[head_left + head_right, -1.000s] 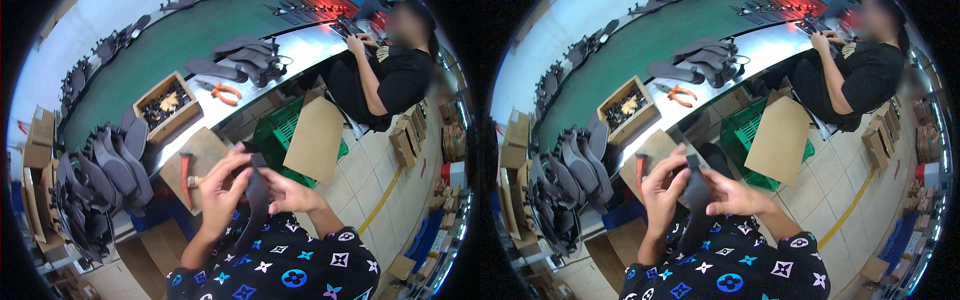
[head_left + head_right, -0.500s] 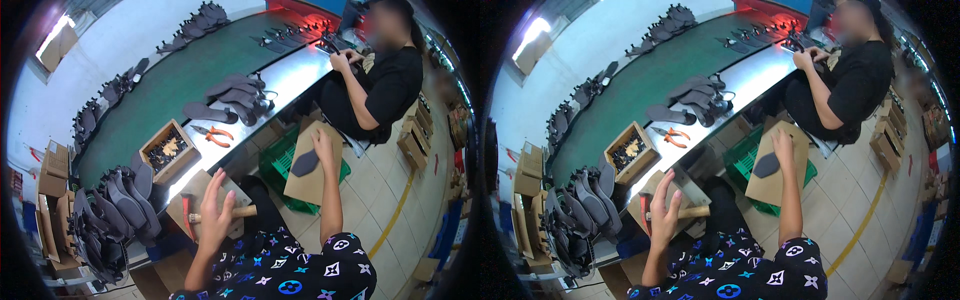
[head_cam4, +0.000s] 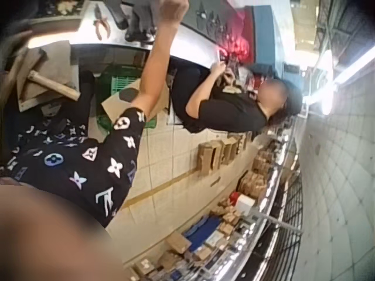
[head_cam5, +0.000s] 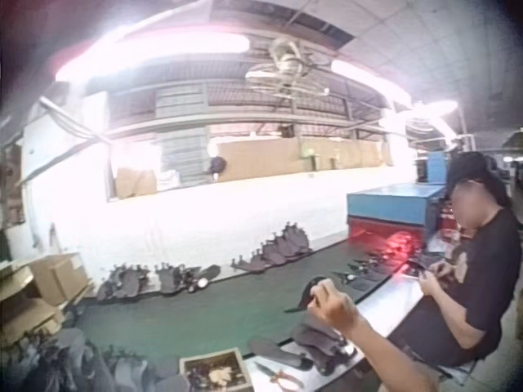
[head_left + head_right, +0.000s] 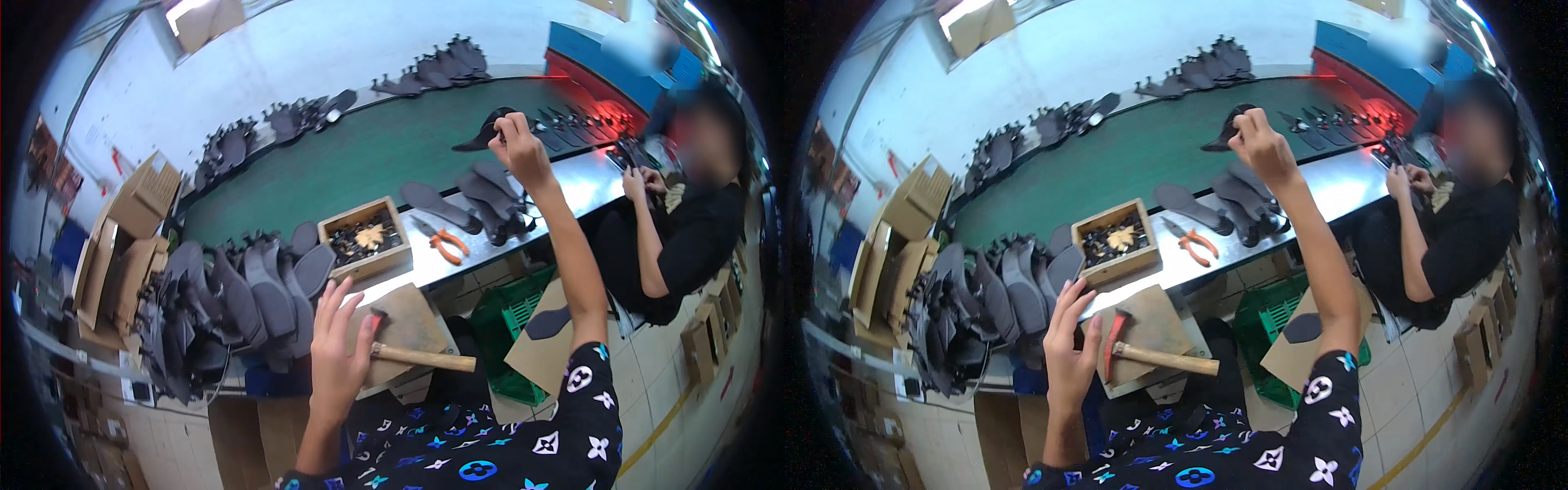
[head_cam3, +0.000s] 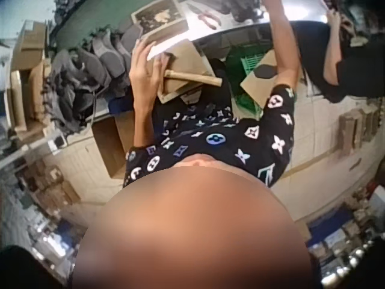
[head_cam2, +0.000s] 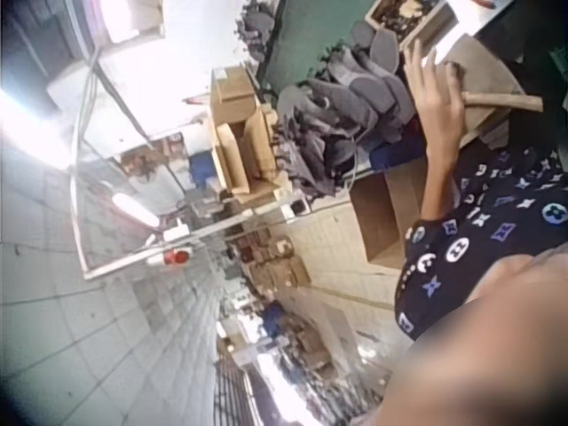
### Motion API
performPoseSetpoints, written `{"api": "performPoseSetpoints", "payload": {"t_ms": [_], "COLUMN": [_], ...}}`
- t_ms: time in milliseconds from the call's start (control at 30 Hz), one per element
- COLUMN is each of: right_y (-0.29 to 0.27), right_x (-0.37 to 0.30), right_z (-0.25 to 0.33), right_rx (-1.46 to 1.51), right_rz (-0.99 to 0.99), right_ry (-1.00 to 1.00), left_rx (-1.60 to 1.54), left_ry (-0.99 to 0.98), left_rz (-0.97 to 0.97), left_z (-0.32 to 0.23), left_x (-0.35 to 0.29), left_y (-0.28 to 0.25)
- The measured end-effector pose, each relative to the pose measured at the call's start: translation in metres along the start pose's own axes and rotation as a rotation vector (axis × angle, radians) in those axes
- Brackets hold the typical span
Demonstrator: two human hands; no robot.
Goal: Hammering and assembling shoe insoles and components on a workbench.
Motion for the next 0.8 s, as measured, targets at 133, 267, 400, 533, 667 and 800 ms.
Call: {"api": "performPoseSetpoints", "payload": {"t_ms": [133, 267, 400, 533, 667, 800], "right_y": [-0.08, -0.096, -0.074, -0.091, -0.136, -0.186], "right_x": [-0.005, -0.06, -0.154, -0.241, -0.296, -0.319], "right_z": [0.148, 0.243, 0.287, 0.251, 0.21, 0.198], "right_rx": [-0.039, 0.662, 0.465, 0.1, 0.119, 0.178], "right_rz": [0.1, 0.481, 0.652, 0.905, 0.845, 0.709], "right_ry": [-0.722, -0.559, 0.093, 0.267, 0.649, 0.894], "left_rx": [0.003, -0.223, -0.812, -1.018, -0.586, 0.144], "left_ry": [0.08, -0.151, -0.601, -0.554, -0.405, -0.328], "left_rz": [-0.053, 0.173, -0.213, -0.358, -0.206, -0.006], "left_z": [-0.014, 0.0, 0.024, 0.047, 0.077, 0.101], "left_x": [0.001, -0.023, -0.059, -0.075, -0.063, -0.049], "left_y": [-0.015, -0.03, -0.035, -0.003, 0.06, 0.083]}}
Point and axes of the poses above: each hand's wrist, its own x-axis towards the middle knuckle, its own y-axis out of the palm, z = x × y, the point moved 1 cm from there along x, towards the middle knuckle, and after that the axes turned 11 degrees about y, right-handed, at the moved point
